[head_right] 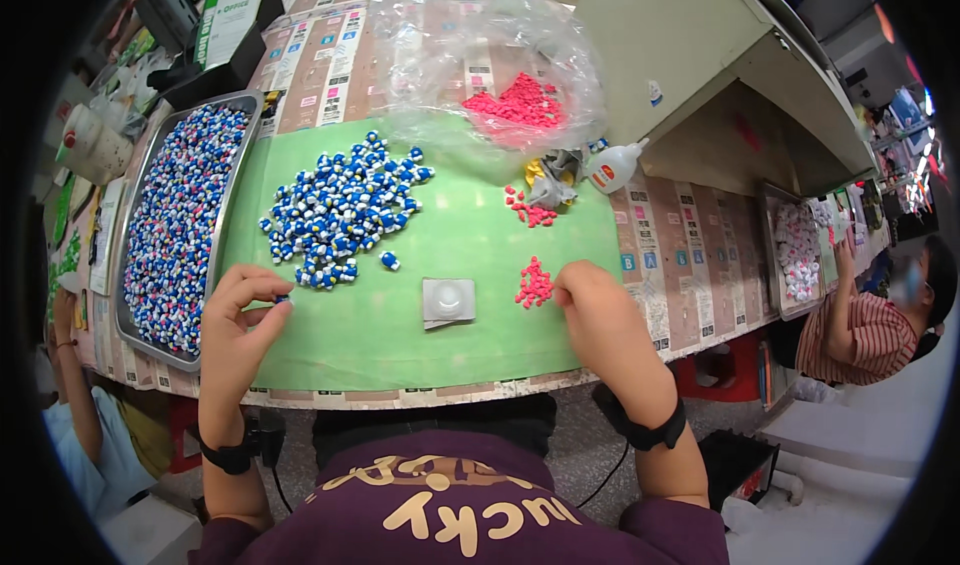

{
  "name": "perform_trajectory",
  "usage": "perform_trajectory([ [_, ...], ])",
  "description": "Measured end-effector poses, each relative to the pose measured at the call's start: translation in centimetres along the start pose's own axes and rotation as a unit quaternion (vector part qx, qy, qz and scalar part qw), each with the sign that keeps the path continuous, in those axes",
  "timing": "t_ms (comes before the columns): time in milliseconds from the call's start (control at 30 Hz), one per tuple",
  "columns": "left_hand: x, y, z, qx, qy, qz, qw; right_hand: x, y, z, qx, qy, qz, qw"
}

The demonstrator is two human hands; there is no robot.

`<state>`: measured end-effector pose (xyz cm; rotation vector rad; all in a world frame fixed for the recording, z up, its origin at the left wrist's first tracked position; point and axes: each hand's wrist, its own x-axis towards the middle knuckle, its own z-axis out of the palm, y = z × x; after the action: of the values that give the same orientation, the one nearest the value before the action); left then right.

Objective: The person sits at a table and repeatedly picks up small blue and white cylindrical candies and pink plastic pieces. They attach the pink pieces to the blue candies by hand, placing the finished items into a pile on a green mat. The process is repetitive and involves handling small components one at a time.

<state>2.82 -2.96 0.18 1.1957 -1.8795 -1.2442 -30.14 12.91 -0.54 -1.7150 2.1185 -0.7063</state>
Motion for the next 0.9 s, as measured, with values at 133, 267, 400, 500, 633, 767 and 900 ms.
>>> perform_trajectory([
  [133, -0.3, 1.5, 0.0, -0.183, -0.059, 0.011, 0.981, -0.3, -0.4, -0.1, -0.006, 0.015, 0.05, 0.999],
  [267, -0.6, 2.4, 0.7, -0.299, -0.099, 0.021, 0.949, -0.4, -1.2, -0.3, -0.042, 0.007, 0.048, 0.998],
  [400, -0.7, 2.9, 2.3, -0.339, -0.146, 0.04, 0.928, 0.3, -5.3, -1.1, 0.16, 0.043, -0.069, 0.984],
  [500, -1.2, 4.0, 3.6, -0.375, -0.216, -0.006, 0.901, 1.2, -9.4, -1.2, 0.239, 0.002, -0.199, 0.95],
  [633, -1.6, 4.6, 4.4, -0.47, -0.281, -0.049, 0.836, 2.3, -11.9, 0.3, 0.264, -0.01, -0.279, 0.923],
  [767, -1.4, 3.7, 3.9, -0.46, -0.276, -0.047, 0.843, 2.1, -12.2, 1.1, 0.291, -0.039, -0.256, 0.921],
  [900, -1.6, 3.3, 3.6, -0.407, -0.282, -0.044, 0.868, 2.3, -11.5, 0.9, 0.23, -0.056, -0.307, 0.922],
])
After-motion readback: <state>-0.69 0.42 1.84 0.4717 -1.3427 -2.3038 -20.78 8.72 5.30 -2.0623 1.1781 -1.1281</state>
